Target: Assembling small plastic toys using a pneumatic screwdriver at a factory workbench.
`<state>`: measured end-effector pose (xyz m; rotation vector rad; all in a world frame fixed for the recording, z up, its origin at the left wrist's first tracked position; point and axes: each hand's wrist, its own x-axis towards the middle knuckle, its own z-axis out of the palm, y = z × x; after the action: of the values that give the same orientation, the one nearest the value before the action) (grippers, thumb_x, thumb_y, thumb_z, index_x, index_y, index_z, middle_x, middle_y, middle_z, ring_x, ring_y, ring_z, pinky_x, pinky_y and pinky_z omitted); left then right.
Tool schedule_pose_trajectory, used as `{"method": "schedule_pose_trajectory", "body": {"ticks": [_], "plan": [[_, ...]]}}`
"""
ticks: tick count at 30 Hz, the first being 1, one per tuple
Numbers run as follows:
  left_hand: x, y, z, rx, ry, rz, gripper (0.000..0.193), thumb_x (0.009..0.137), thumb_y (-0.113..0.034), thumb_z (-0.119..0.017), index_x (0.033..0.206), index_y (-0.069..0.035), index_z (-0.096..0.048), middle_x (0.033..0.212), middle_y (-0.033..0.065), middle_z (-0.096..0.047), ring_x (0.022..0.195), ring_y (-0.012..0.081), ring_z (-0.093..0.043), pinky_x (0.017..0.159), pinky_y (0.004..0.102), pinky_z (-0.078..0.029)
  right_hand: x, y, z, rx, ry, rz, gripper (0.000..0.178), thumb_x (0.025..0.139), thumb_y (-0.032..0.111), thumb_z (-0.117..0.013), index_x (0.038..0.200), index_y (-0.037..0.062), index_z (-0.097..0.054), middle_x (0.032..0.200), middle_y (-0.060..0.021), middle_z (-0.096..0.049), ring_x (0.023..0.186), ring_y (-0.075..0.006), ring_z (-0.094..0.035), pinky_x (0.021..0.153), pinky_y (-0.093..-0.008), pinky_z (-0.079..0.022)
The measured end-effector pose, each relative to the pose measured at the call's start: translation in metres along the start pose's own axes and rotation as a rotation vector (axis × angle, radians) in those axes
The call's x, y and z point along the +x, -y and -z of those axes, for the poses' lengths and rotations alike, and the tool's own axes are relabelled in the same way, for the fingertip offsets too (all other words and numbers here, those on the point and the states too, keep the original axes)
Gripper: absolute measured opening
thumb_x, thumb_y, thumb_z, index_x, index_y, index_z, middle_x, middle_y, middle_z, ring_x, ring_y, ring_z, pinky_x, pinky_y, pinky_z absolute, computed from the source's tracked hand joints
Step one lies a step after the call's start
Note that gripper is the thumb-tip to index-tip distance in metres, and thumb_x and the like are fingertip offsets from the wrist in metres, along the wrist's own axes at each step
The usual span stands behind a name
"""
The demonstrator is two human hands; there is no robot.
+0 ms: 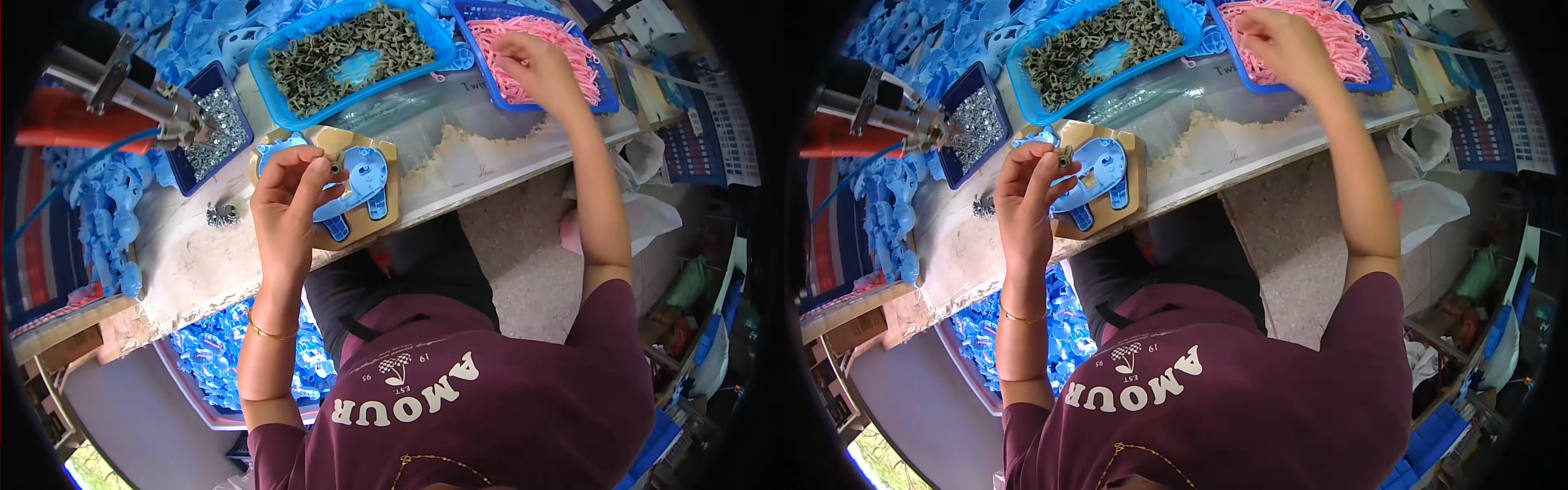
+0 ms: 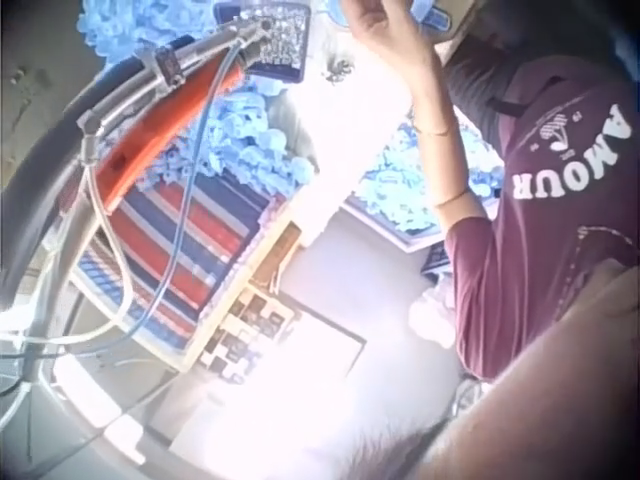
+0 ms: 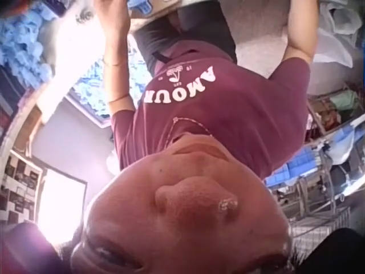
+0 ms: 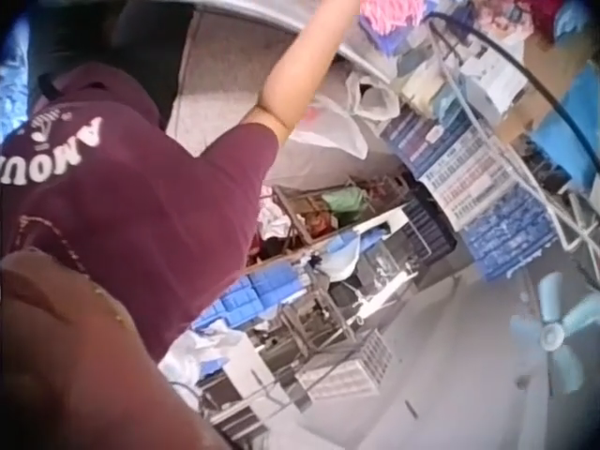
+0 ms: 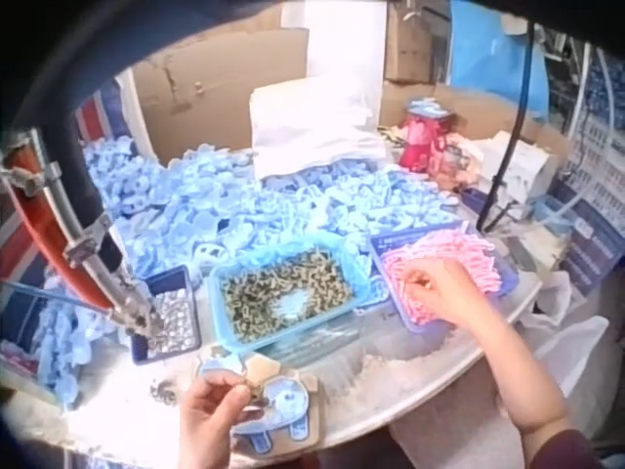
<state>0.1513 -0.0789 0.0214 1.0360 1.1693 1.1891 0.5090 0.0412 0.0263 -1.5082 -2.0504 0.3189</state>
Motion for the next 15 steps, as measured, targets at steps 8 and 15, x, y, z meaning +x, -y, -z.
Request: {"method": "schedule_pose_trajectory", "body": {"ticks": [8, 15], "plan": [[0.002, 0.003, 0.0, -0.037, 0.041, 0.052, 0.027, 0.097, -0.013, -0.069, 0.12, 0.0, -0.065, 0.109, 0.0096, -0.07, 0.098, 0.0207, -0.072, 0.082, 0.0277, -0.059, 0.013, -0.065, -0.012, -0.2, 0.235, -0.076, 0.019, 0.09, 0.015, -0.073, 0.102, 0.0009, -0.069, 0.092, -0.0067, -0.071, 0.082, -0.0151, -0.066, 0.075, -0.0303, -0.053], [0.006, 0.0, 0.001, -0.092, 0.006, 0.115, 0.025, 0.097, -0.012, -0.069, 0.117, 0.004, -0.067, 0.108, 0.0107, -0.071, 0.099, 0.0203, -0.072, 0.085, 0.0275, -0.059, 0.034, -0.077, 0.011, 0.41, -0.051, -0.046, 0.013, 0.097, 0.013, -0.069, 0.105, 0.0029, -0.067, 0.091, 0.003, -0.065, 0.084, -0.0055, -0.059, 0.079, -0.021, -0.048]]}}
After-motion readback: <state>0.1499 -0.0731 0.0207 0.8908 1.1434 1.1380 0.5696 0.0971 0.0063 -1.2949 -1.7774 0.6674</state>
